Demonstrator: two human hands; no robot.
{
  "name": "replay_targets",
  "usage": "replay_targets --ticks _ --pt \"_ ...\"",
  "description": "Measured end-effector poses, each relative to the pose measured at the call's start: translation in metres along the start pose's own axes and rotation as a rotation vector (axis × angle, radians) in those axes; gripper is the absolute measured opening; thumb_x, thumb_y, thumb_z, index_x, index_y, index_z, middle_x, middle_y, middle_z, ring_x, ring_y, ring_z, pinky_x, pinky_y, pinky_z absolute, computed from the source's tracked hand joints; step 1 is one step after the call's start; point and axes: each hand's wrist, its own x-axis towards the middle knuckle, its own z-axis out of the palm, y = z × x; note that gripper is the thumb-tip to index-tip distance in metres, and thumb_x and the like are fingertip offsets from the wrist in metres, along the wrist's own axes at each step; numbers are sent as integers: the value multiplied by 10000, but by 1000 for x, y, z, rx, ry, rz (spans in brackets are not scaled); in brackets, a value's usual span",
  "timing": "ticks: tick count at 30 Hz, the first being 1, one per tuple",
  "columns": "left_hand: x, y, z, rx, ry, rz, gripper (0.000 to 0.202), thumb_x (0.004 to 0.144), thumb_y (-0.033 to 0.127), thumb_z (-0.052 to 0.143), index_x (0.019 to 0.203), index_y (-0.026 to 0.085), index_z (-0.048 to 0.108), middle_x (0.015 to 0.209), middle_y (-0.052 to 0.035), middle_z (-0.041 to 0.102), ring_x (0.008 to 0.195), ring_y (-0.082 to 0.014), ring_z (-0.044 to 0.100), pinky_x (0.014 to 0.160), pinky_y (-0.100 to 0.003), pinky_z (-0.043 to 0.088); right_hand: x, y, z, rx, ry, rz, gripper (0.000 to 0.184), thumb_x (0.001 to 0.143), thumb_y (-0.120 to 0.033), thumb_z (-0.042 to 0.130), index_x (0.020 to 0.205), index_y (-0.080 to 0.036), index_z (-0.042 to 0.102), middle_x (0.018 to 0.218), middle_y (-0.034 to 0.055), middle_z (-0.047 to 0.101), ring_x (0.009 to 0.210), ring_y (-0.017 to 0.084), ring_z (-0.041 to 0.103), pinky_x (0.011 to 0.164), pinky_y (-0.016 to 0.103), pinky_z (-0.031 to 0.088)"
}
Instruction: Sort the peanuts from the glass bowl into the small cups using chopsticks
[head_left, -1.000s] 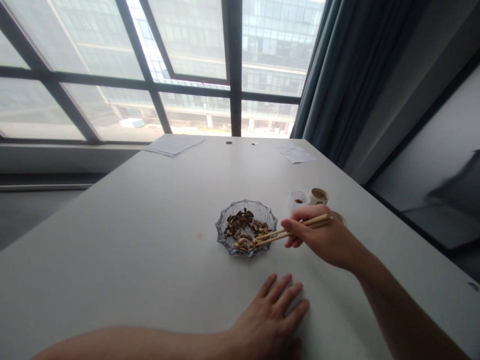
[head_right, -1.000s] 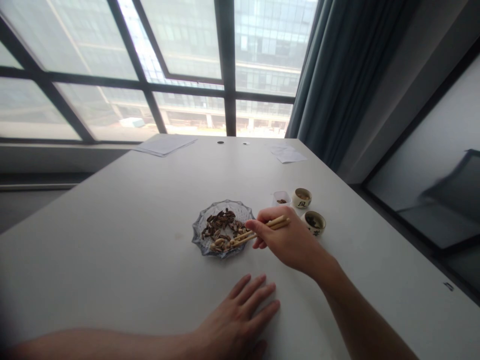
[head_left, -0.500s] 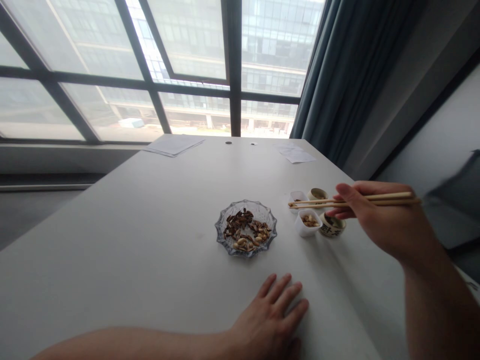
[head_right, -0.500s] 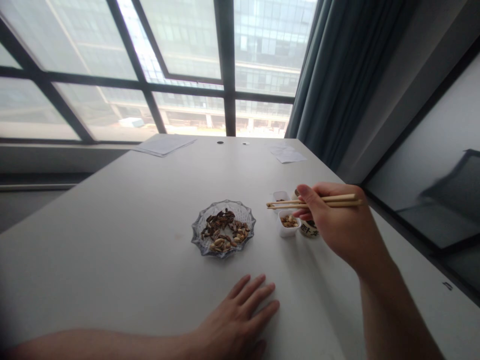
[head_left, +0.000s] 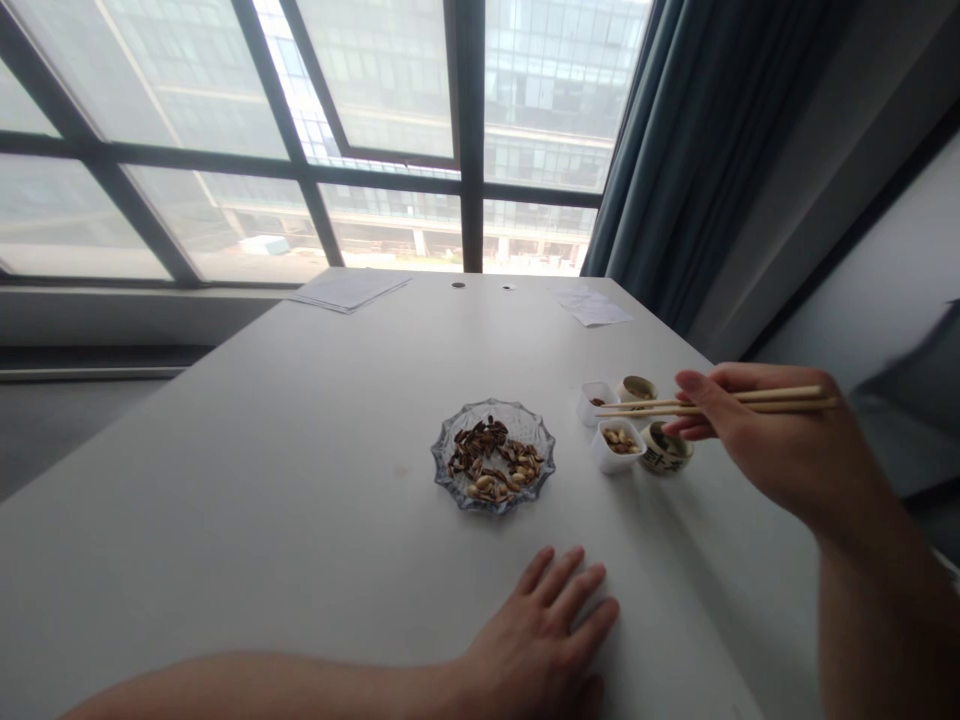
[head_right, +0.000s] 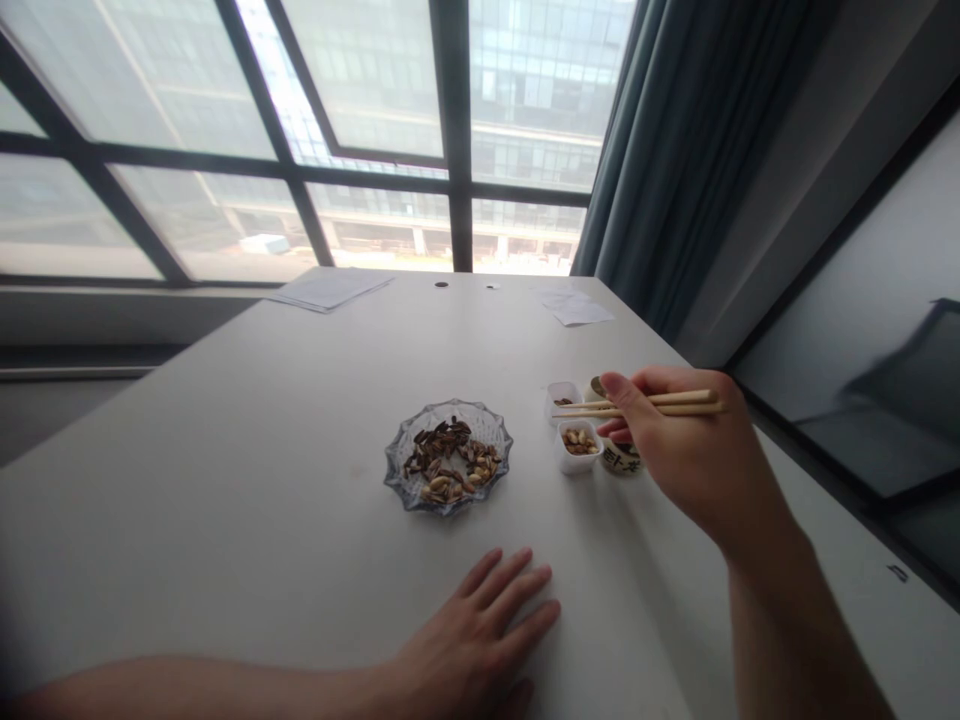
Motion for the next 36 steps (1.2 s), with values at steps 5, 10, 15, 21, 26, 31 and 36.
replay_targets --ticks 5,10,15,21,26,31,36 --pt "0 -1 0 2 3 1 560 1067 489 504 1543 202 437 1651 -117 380 1530 -364 280 1249 -566 183 -12 -12 22 148 -309 2 346 896 -543 761 797 -213 792 717 62 790 637 225 777 568 261 624" --pt "0 0 0 2 2 2 547 1078 490 486 1539 200 439 1650 -117 381 1524 -367 288 1248 -570 182 -21 -15 46 135 -524 53 379 898 -533 759 727 -197 726 696 52 766 677 221 769 585 258 585" --pt "1 1 2 11 9 1 540 1082 485 490 1536 197 440 1649 -124 380 1523 -369 284 1241 -578 194 -21 -13 59 130 -522 60 357 923 -490 736 736 -186 722 687 47 752 719 236 779 608 275 573" --pt "1 0 2 18 7 1 539 1084 483 480 1540 198 437 1648 -122 382 1521 -370 289 1240 -580 197 -21 -11 62 138 -461 13 359 942 -501 705 774 -187 750 700 52 760 710 234 769 628 291 567" --pt "1 0 4 23 6 1 540 1088 494 458 1538 197 436 1649 -121 378 1521 -373 288 1235 -589 208 -21 -10 64 123 -514 -13 340 932 -479 731 759 -187 747 680 41 758 690 222 767 616 277 561" --pt "0 -2 6 25 11 9 543 1087 500 459 1539 199 437 1650 -117 378 1519 -366 290 1238 -582 206 -22 -6 75 86 -541 -38 359 948 -484 715 750 -187 740 680 37 757 722 224 781 650 276 580" --pt "0 0 5 31 11 0 545 1086 502 459 1542 204 434 1653 -110 375 1522 -359 285 1242 -574 203 -23 -11 66 161 -467 -30 401 945 -525 705 745 -178 737 701 54 767 706 230 786 613 264 598"
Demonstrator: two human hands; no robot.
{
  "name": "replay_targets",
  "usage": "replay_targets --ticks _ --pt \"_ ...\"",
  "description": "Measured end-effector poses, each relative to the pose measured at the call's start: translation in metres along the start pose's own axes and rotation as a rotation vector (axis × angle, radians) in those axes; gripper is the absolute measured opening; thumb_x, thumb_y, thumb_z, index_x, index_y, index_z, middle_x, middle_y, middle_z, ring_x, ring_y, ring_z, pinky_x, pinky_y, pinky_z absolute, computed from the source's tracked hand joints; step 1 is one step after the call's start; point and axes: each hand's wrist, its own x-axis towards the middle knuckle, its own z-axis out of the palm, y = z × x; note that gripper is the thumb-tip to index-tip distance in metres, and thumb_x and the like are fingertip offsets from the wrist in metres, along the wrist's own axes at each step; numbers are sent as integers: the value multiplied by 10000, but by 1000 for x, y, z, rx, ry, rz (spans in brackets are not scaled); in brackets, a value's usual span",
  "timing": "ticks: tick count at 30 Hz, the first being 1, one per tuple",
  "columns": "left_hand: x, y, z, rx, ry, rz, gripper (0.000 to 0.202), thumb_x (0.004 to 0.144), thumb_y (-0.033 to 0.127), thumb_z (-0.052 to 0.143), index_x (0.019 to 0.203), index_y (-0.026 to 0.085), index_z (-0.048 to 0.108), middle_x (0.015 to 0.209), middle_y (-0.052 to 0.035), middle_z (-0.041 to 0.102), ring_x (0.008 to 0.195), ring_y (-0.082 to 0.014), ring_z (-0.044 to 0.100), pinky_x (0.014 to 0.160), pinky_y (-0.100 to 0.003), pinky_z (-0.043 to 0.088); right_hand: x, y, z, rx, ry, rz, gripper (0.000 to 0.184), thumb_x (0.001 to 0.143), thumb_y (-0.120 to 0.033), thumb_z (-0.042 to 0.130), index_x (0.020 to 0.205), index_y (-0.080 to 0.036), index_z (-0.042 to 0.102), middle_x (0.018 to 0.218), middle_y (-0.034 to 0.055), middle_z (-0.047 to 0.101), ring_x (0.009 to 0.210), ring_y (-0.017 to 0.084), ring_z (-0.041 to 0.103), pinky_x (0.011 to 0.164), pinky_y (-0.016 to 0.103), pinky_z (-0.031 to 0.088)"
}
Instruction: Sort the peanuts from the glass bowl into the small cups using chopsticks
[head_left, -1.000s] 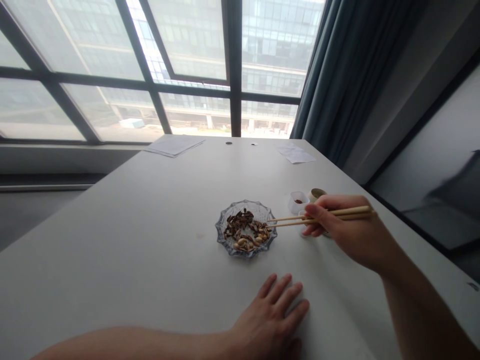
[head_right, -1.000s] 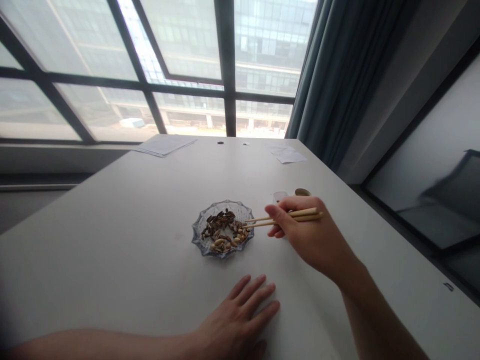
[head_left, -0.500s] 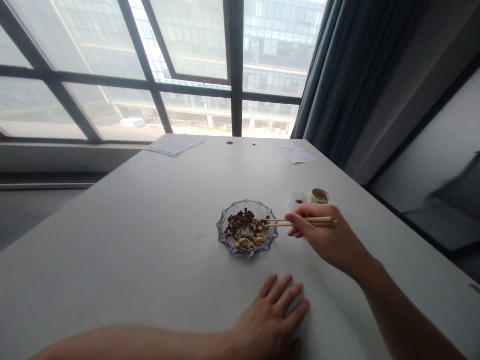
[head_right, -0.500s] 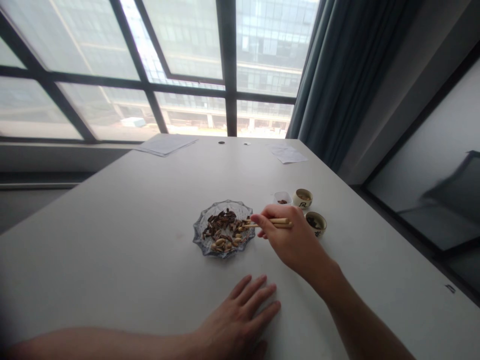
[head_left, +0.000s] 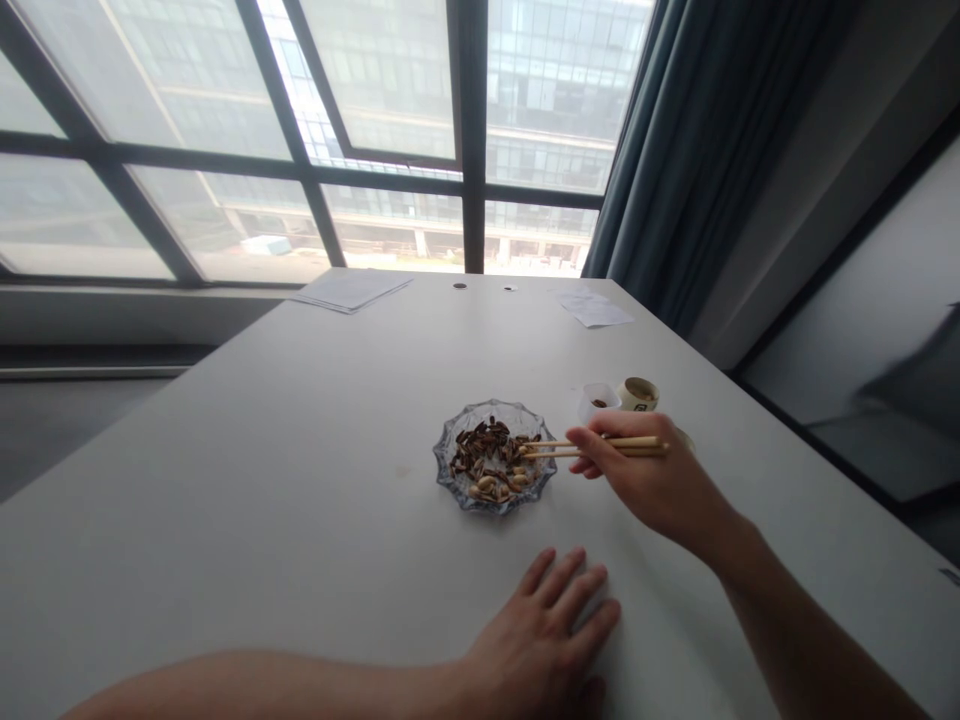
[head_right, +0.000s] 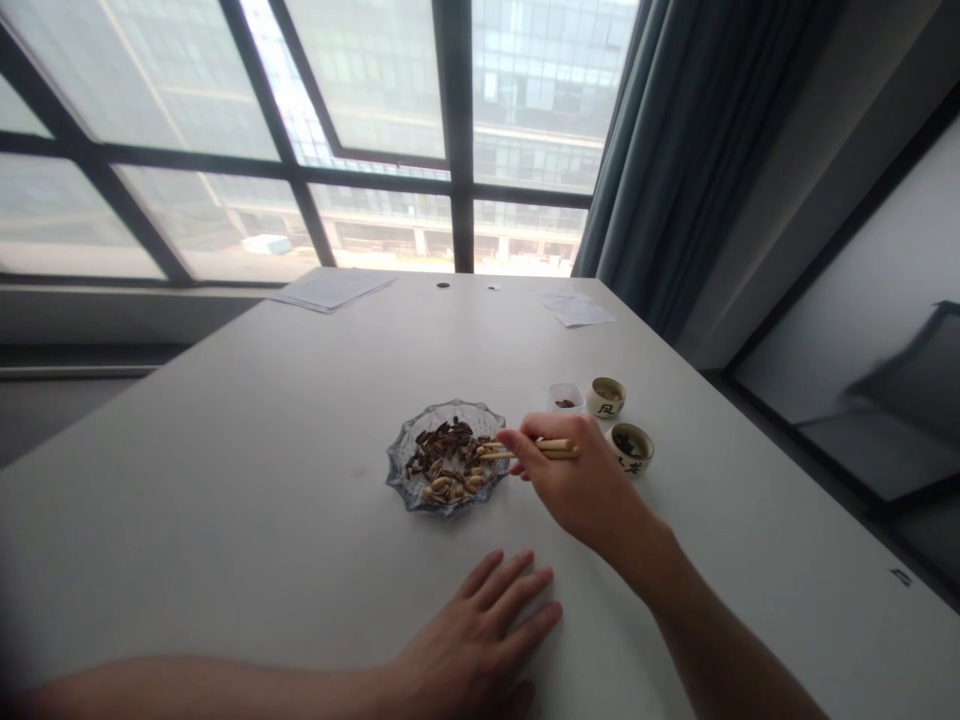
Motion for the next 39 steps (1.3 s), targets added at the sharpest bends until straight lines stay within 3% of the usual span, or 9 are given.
replay_targets --ticks 3,8,11,18,23,28,32,39 --pt "0 1 0 0 -2 -8 554 1079 507 475 1543 208 433 1653 -106 375 1527 -356 276 1245 -568 202 -8 -8 -23 -27 107 -6 400 928 -551 718 777 -184 769 721 62 784 684 234 788 597 264 606" --pt "0 0 0 -14 -10 0 555 1075 494 484 1546 205 431 1653 -111 376 1530 -359 276 1244 -572 206 -22 -12 -68 -237 415 15 382 886 -576 756 872 -200 818 741 77 803 635 261 787 486 275 585" --pt "0 -1 -1 -21 -13 4 557 1070 485 496 1546 203 431 1654 -114 373 1533 -361 273 1246 -575 199 -24 -8 -82 -294 488 63 382 873 -588 760 838 -211 811 710 79 796 626 276 787 454 280 581" --pt "0 -1 -1 -29 -8 4 561 1066 492 493 1544 204 434 1656 -113 372 1532 -359 278 1248 -572 194 -18 -2 -81 -216 360 160 396 820 -581 811 816 -184 806 760 102 804 670 308 796 499 315 617" --pt "0 1 -3 -20 -7 -4 555 1063 486 508 1537 206 441 1655 -112 374 1532 -360 271 1246 -571 196 -19 -10 -70 -203 423 77 405 873 -593 758 881 -192 818 735 89 799 634 276 781 498 303 594" --pt "1 1 -3 -12 -5 -5 573 1050 478 545 1541 202 437 1649 -116 381 1526 -366 278 1245 -569 197 -12 -13 -41 -99 121 26 372 921 -543 727 814 -193 795 734 65 789 674 225 771 605 272 582" --pt "1 1 -3 -12 -8 1 571 1058 479 538 1545 203 429 1656 -115 369 1525 -367 278 1244 -577 196 -3 -8 -19 -86 -61 20 357 940 -510 712 810 -184 781 724 56 772 692 217 757 606 272 547" --pt "1 1 -3 -14 -12 -1 549 1078 480 504 1542 198 430 1653 -114 372 1526 -364 276 1243 -574 197 4 5 -6 -78 -107 10 391 958 -516 693 771 -175 737 713 50 765 727 227 782 602 262 549"
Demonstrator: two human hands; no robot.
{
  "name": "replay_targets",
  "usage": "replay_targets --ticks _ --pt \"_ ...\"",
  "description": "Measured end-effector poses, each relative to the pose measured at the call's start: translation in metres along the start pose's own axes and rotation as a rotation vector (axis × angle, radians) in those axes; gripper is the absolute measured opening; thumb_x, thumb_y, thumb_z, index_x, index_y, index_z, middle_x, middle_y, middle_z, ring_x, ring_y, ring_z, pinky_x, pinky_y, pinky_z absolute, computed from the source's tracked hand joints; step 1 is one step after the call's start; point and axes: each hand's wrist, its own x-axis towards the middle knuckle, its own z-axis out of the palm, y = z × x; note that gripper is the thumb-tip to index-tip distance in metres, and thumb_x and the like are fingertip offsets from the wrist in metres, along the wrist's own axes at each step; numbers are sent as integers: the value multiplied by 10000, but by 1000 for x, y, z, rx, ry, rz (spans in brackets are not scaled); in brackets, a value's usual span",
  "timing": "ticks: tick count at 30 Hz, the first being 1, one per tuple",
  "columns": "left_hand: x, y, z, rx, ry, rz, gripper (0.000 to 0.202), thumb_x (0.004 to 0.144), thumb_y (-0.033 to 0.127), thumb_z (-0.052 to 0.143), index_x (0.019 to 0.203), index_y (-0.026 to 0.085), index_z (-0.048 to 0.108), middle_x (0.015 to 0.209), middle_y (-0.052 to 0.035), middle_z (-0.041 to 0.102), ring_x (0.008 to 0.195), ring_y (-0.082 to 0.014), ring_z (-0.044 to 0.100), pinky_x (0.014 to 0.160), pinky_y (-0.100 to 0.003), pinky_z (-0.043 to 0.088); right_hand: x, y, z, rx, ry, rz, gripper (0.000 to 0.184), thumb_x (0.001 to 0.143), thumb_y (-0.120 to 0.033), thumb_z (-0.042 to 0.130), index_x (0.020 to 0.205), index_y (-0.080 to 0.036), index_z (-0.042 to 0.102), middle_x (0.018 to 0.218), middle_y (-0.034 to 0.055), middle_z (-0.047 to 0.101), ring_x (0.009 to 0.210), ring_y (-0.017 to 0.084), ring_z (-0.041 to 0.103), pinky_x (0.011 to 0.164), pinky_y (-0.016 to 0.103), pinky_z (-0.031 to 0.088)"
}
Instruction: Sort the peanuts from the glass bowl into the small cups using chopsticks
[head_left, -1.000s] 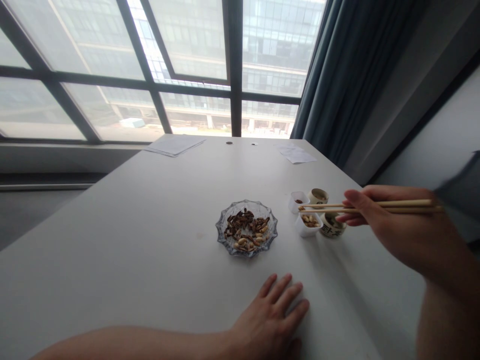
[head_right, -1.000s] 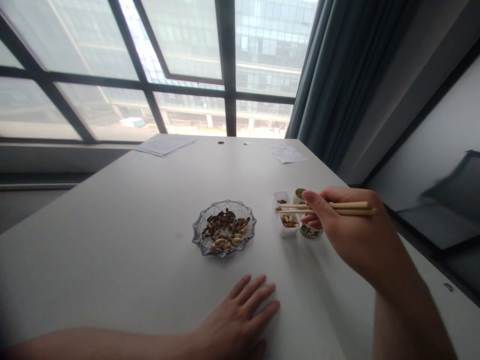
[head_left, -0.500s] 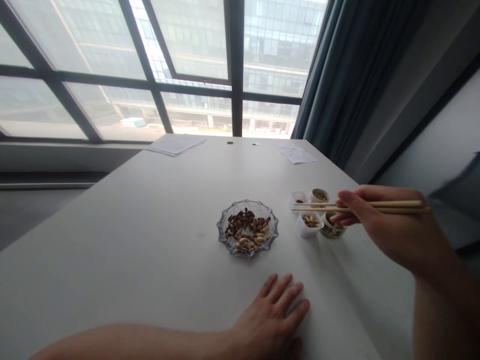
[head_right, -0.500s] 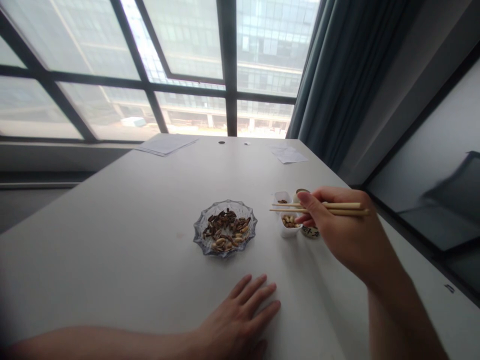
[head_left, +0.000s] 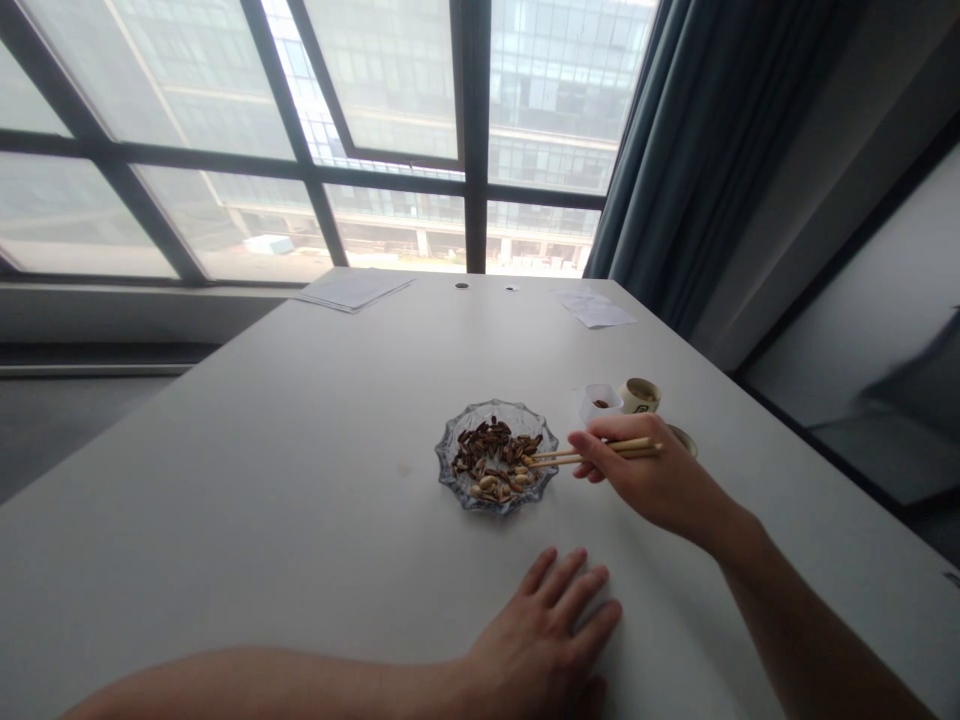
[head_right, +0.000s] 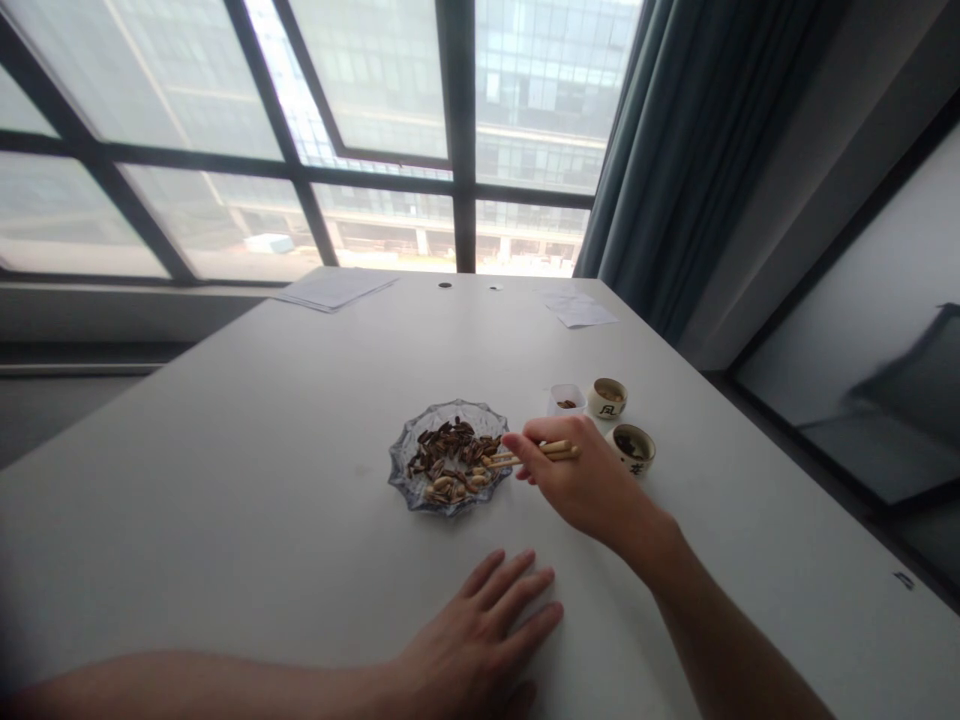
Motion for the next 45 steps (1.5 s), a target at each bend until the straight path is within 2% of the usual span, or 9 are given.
replay_targets --ticks 5,13,15,24,29,33,37,41,45 --pt "0 -1 1 -2 6 -4 555 1070 478 517 1542 199 432 1649 -118 378 1524 -369 278 1243 -579 190 -9 -5 -10 28 101 -17 401 951 -547 693 802 -182 769 748 60 784 721 236 787 630 276 596" --pt "0 -1 -1 -7 -12 3 594 1041 475 571 1549 202 427 1653 -119 375 1527 -365 280 1245 -574 200 -38 -8 -56 -190 568 -3 356 925 -562 719 918 -218 811 820 77 819 690 272 795 561 317 614" --pt "0 -1 -1 -3 -13 3 594 1036 463 580 1547 201 429 1653 -119 375 1528 -364 279 1246 -572 198 -42 -5 -65 -260 623 26 361 926 -565 716 917 -216 809 800 79 816 681 282 795 545 326 610" --pt "0 -1 0 7 0 6 613 1010 439 622 1542 197 436 1648 -124 382 1526 -373 281 1244 -580 201 -32 -8 -64 -179 370 146 413 865 -589 761 738 -196 775 706 67 790 612 270 781 456 270 588" --pt "0 -2 1 13 4 1 603 1023 451 607 1545 203 432 1652 -117 378 1524 -368 283 1243 -577 204 -32 -14 -54 -145 492 55 396 907 -594 721 849 -211 805 736 70 797 636 245 777 497 265 578" --pt "0 -1 0 26 -2 -2 622 1008 435 632 1547 203 428 1651 -113 377 1521 -366 288 1244 -571 208 -25 -19 -28 47 245 -44 382 960 -543 680 803 -211 784 737 56 785 670 211 760 610 272 593" --pt "1 -1 1 24 3 0 621 1003 445 634 1538 199 437 1651 -120 376 1513 -374 295 1239 -579 214 -13 -20 2 64 -8 -123 373 973 -496 681 760 -198 751 733 40 759 693 185 714 636 269 542" --pt "1 -2 3 9 20 6 585 1027 458 595 1526 191 448 1642 -126 389 1511 -374 299 1238 -576 209 -6 -13 18 106 -105 -105 366 965 -492 692 786 -179 756 728 40 753 685 178 698 636 271 522" --pt "0 -2 5 3 27 7 565 1047 465 567 1527 192 446 1641 -128 390 1513 -374 297 1241 -577 190 -2 -5 25 146 -115 -90 397 957 -515 694 798 -160 770 748 58 768 699 192 718 643 279 538"
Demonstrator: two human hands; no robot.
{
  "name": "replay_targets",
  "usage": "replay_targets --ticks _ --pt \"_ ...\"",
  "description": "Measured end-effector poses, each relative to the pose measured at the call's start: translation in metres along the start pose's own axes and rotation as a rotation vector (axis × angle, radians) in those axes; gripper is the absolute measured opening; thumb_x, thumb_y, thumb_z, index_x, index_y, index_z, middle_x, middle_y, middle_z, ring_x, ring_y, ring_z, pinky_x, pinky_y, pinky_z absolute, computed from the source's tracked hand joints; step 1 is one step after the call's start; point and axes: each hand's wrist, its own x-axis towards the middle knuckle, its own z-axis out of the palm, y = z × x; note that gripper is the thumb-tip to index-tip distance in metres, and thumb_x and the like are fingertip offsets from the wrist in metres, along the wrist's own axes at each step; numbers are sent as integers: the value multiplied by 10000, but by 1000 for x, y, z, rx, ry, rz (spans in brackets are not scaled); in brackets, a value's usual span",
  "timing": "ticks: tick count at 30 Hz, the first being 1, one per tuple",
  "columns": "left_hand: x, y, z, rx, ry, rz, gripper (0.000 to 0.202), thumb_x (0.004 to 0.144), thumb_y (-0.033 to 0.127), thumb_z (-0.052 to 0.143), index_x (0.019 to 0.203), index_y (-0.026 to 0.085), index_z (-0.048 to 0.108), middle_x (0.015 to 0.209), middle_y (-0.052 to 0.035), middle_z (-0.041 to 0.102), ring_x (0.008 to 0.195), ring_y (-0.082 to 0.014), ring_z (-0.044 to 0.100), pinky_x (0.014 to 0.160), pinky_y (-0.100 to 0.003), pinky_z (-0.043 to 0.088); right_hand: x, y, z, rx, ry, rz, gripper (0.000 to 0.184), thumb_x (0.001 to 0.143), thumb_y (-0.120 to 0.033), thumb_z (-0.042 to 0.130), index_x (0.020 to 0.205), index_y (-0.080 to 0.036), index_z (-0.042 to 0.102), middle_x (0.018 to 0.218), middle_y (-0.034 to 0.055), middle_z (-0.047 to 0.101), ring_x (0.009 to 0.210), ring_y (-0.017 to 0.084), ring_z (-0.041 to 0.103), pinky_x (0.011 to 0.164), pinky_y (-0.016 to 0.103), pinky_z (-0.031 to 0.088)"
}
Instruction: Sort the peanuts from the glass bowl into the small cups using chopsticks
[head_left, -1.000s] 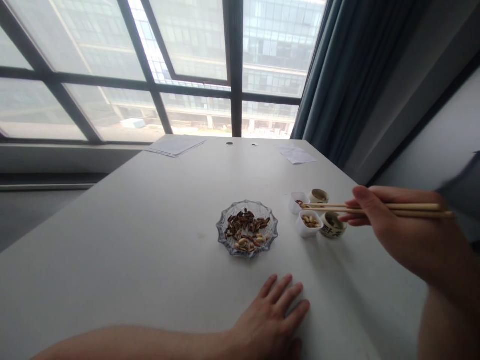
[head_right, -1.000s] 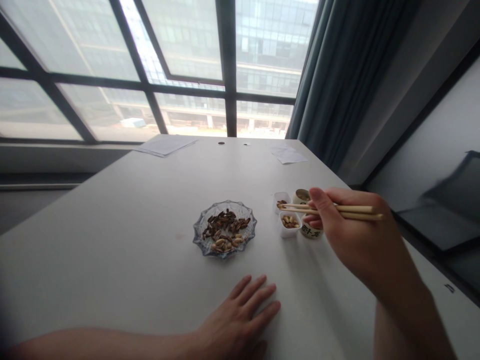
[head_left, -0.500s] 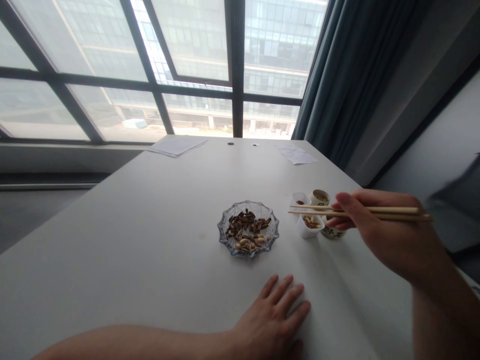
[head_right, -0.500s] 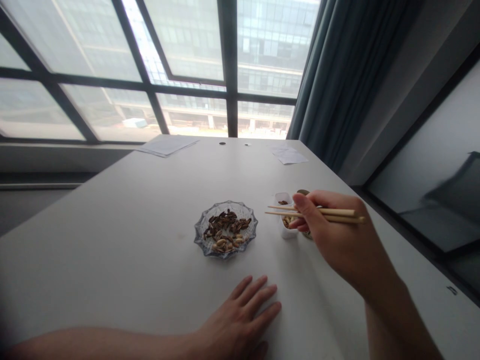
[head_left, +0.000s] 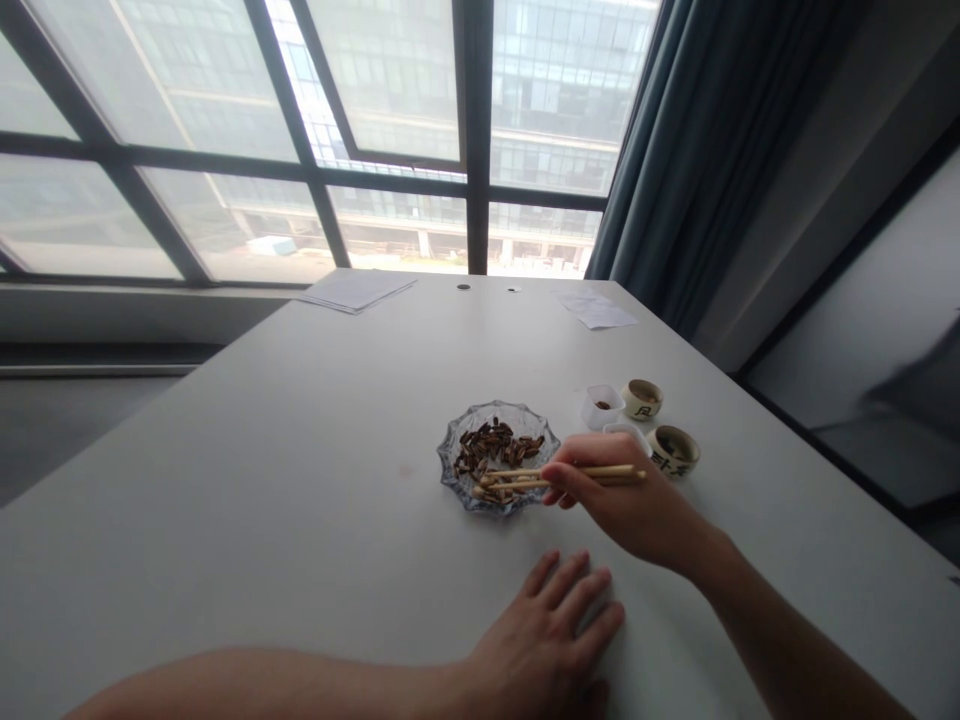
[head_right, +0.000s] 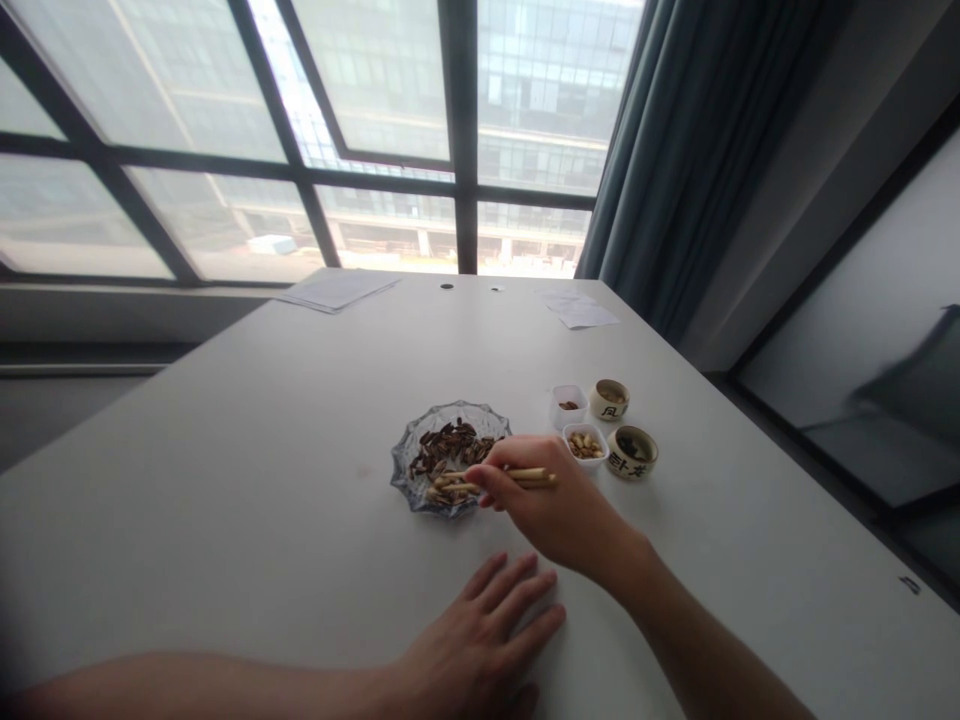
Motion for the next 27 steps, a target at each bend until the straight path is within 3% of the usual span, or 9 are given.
replay_targets --ticks 6,9,12,15,17,19,22,27 --pt "0 0 1 1 1 -3 567 1049 471 568 1531 199 445 1647 -122 383 1517 -371 290 1243 -574 184 -1 5 4 84 73 67 430 955 -543 686 782 -156 757 731 71 782 719 228 779 649 288 597" --pt "0 0 -1 -2 -6 -7 551 1068 484 530 1532 198 443 1650 -117 380 1518 -365 290 1243 -567 191 -3 3 -10 124 187 58 421 938 -554 706 850 -151 790 765 84 800 730 242 800 668 295 641" --pt "-1 0 -1 -1 -13 -7 561 1064 480 536 1538 196 437 1648 -120 380 1522 -368 281 1244 -566 194 -4 4 -43 111 454 61 418 878 -566 773 866 -150 799 784 100 808 696 250 803 665 311 676" --pt "-1 0 -1 0 -26 -2 573 1058 474 548 1544 196 430 1648 -124 379 1523 -372 279 1239 -578 207 -3 19 -85 -2 843 -31 415 809 -572 835 817 -161 782 769 93 803 616 251 788 578 320 681" --pt "-1 0 -1 0 -32 -1 574 1059 481 543 1546 199 429 1650 -121 377 1525 -367 280 1239 -577 210 -2 37 -109 -65 963 -24 374 831 -547 824 768 -184 764 767 86 799 598 249 783 572 332 686" --pt "-1 -1 -2 -1 -32 0 569 1065 491 528 1545 202 431 1654 -115 374 1529 -361 277 1243 -570 208 0 55 -127 -117 993 -5 331 856 -512 811 778 -194 762 727 70 787 599 253 784 575 337 686" --pt "-1 -1 -3 0 -30 3 560 1072 491 510 1546 204 430 1657 -111 369 1532 -354 273 1246 -566 205 3 71 -136 -145 987 20 316 851 -489 823 759 -196 748 668 57 766 599 256 785 562 325 677" --pt "-2 -1 -2 2 -26 3 574 1060 488 531 1546 202 426 1657 -112 370 1530 -351 273 1246 -568 205 2 46 -118 -84 991 -71 325 862 -499 813 756 -199 746 674 50 766 590 227 780 577 292 675"
